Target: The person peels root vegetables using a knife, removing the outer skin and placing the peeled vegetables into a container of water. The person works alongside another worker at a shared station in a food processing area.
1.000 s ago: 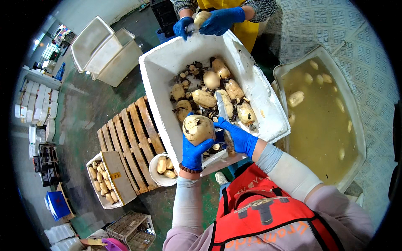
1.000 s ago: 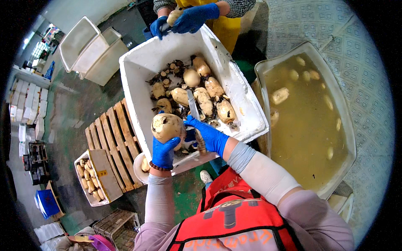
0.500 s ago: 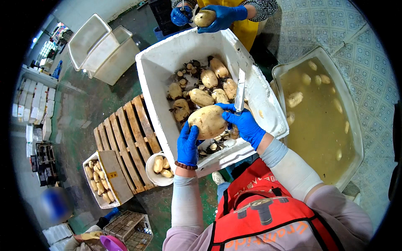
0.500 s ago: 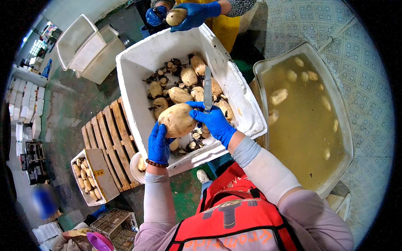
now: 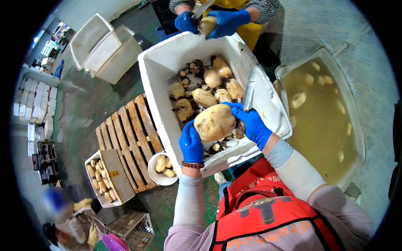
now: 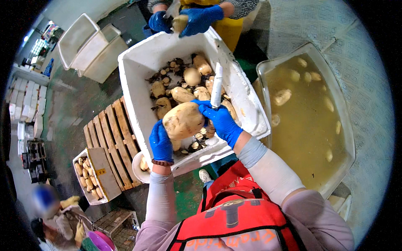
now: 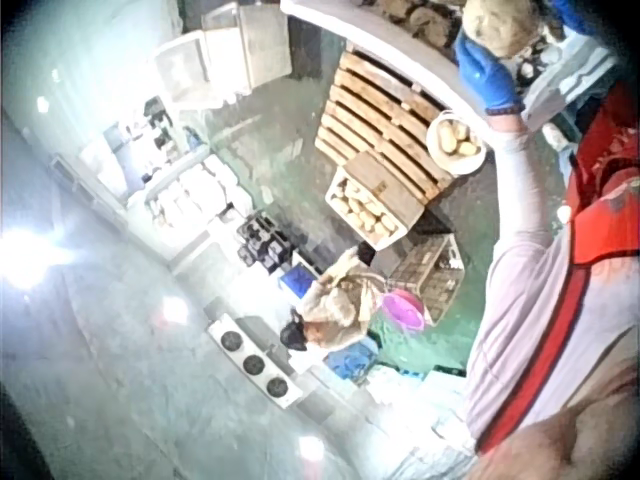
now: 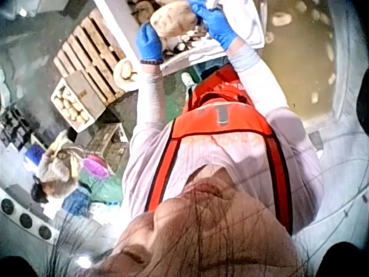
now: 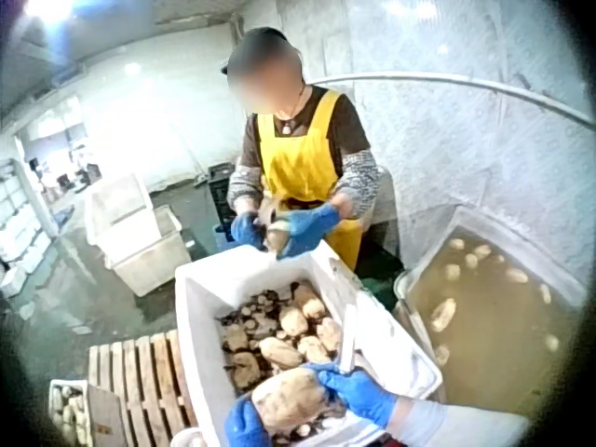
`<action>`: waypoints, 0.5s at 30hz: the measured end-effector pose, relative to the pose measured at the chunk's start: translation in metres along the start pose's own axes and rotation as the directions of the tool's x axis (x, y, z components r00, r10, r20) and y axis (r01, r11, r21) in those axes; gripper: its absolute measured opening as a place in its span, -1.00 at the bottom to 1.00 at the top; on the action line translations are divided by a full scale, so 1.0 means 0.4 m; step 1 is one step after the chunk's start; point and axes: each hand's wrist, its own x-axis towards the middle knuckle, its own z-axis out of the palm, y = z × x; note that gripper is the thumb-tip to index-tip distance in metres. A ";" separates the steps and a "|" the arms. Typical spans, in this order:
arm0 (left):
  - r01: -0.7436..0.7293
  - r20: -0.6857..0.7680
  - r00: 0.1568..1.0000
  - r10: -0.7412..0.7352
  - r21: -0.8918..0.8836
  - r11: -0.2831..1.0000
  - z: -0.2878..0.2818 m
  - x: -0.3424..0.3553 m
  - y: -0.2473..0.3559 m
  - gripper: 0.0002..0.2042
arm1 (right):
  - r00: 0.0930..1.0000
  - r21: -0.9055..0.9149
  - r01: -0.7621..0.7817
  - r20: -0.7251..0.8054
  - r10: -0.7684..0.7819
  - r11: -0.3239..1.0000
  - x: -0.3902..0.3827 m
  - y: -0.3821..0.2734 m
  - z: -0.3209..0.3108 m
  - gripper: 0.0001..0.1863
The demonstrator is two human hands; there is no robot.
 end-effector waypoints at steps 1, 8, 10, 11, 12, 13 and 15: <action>-0.022 -0.003 1.000 0.021 -0.110 0.994 0.009 0.002 0.002 -0.74 | 0.999 -0.023 -0.022 -0.033 0.022 0.999 0.001 0.000 -0.001 -0.70; 0.370 0.326 0.921 -0.213 -0.563 0.739 -0.052 -0.044 0.114 -0.49 | 0.990 0.065 0.015 0.138 -0.024 0.998 -0.017 0.001 0.047 -0.67; 0.287 0.322 0.939 -0.122 -0.538 0.792 -0.082 -0.062 0.118 -0.43 | 0.975 0.013 0.028 0.218 -0.030 1.000 -0.023 0.005 0.065 -0.63; 0.281 0.317 0.941 -0.119 -0.536 0.796 -0.095 -0.069 0.130 -0.40 | 0.966 -0.013 0.037 0.256 -0.033 0.999 -0.027 0.006 0.070 -0.61; 0.276 0.313 0.943 -0.116 -0.534 0.799 -0.105 -0.076 0.137 -0.37 | 0.955 -0.040 0.048 0.293 -0.034 0.998 -0.029 0.006 0.076 -0.59; 0.277 0.327 0.939 -0.106 -0.539 0.796 -0.112 -0.081 0.136 -0.37 | 0.954 -0.084 0.079 0.296 -0.051 0.993 -0.032 0.002 0.083 -0.59; 0.270 0.317 0.943 -0.103 -0.547 0.792 -0.123 -0.096 0.141 -0.37 | 0.953 -0.092 0.071 0.302 -0.040 0.993 -0.036 -0.002 0.098 -0.60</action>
